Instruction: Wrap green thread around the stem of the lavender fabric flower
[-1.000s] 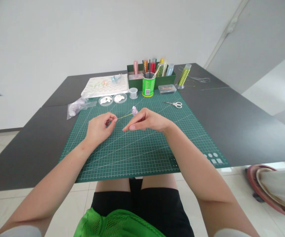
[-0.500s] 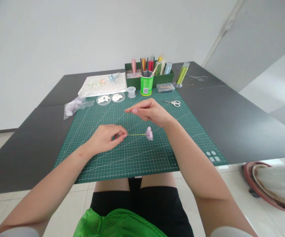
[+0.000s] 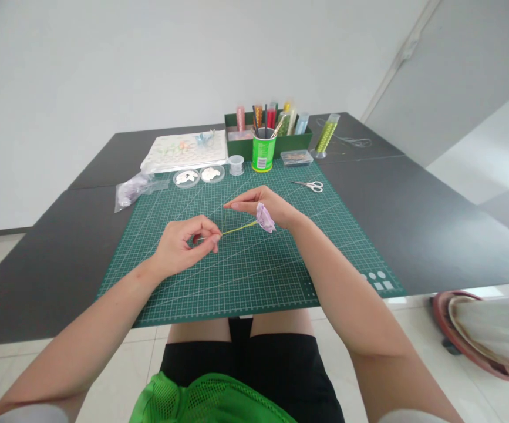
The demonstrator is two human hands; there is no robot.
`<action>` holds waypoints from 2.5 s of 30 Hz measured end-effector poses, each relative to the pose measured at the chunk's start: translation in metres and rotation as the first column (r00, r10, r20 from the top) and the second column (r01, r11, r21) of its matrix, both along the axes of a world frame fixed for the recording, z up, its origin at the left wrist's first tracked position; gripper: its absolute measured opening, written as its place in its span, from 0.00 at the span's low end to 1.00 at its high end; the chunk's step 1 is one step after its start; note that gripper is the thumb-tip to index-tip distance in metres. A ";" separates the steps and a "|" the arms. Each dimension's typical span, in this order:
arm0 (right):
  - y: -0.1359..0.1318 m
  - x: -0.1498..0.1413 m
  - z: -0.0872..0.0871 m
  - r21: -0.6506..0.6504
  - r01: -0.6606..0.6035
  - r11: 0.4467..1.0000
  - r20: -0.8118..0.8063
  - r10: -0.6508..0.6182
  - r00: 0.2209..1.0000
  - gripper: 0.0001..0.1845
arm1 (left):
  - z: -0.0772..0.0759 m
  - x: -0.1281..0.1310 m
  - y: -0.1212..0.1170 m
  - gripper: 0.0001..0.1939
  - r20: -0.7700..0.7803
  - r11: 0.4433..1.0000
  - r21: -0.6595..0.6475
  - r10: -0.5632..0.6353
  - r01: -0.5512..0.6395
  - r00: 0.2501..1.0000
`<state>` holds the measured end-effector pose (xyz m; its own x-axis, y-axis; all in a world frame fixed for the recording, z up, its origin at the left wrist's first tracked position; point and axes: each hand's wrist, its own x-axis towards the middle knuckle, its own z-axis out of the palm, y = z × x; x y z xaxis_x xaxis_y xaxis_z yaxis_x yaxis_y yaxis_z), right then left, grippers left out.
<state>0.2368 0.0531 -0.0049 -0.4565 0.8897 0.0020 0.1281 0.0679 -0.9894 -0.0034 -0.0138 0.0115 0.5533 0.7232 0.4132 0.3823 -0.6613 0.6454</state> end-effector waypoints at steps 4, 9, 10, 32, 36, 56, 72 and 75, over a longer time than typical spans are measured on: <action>-0.001 0.000 0.004 0.060 -0.062 0.996 0.103 0.055 0.993 0.21 | -0.001 -0.001 0.001 0.05 0.047 0.999 0.035 0.013 -0.014 0.999; -0.002 0.003 0.010 0.048 -0.200 0.979 0.242 0.183 0.953 0.20 | -0.001 -0.001 0.002 0.05 0.063 0.997 0.053 0.043 -0.047 0.997; -0.002 0.004 0.010 0.036 -0.227 0.973 0.262 0.210 0.942 0.20 | -0.001 -0.001 0.002 0.05 0.068 0.996 0.063 0.051 -0.055 0.996; -0.006 0.018 0.020 -0.019 -0.503 0.864 0.156 0.500 0.852 0.14 | -0.021 -0.013 0.041 0.04 -0.167 0.925 -0.058 0.363 -0.376 0.917; -0.007 0.019 0.016 0.036 -0.465 0.885 -0.033 0.466 0.884 0.14 | -0.021 -0.010 0.038 0.04 -0.311 0.948 -0.102 0.258 -0.302 0.915; -0.003 0.009 0.004 -0.008 -0.239 0.971 -0.232 0.231 0.945 0.32 | -0.001 -0.006 0.014 0.06 -0.074 0.925 -0.357 -0.170 0.133 0.983; 0.000 0.000 -0.010 -0.026 -0.255 0.967 0.107 0.256 0.961 0.25 | 0.006 -0.006 0.012 0.07 0.124 0.951 -0.311 0.039 0.002 0.992; -0.002 -0.002 -0.008 -0.030 -0.305 0.952 0.192 0.305 0.933 0.24 | 0.003 -0.007 0.015 0.07 0.163 0.959 -0.279 0.102 -0.054 0.981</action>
<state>0.2347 0.0513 -0.0129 -0.6979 0.7073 -0.1129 0.2889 0.1338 -0.9480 -0.0102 0.0011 0.0146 0.4279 0.8596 0.2792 0.2916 -0.4237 0.8576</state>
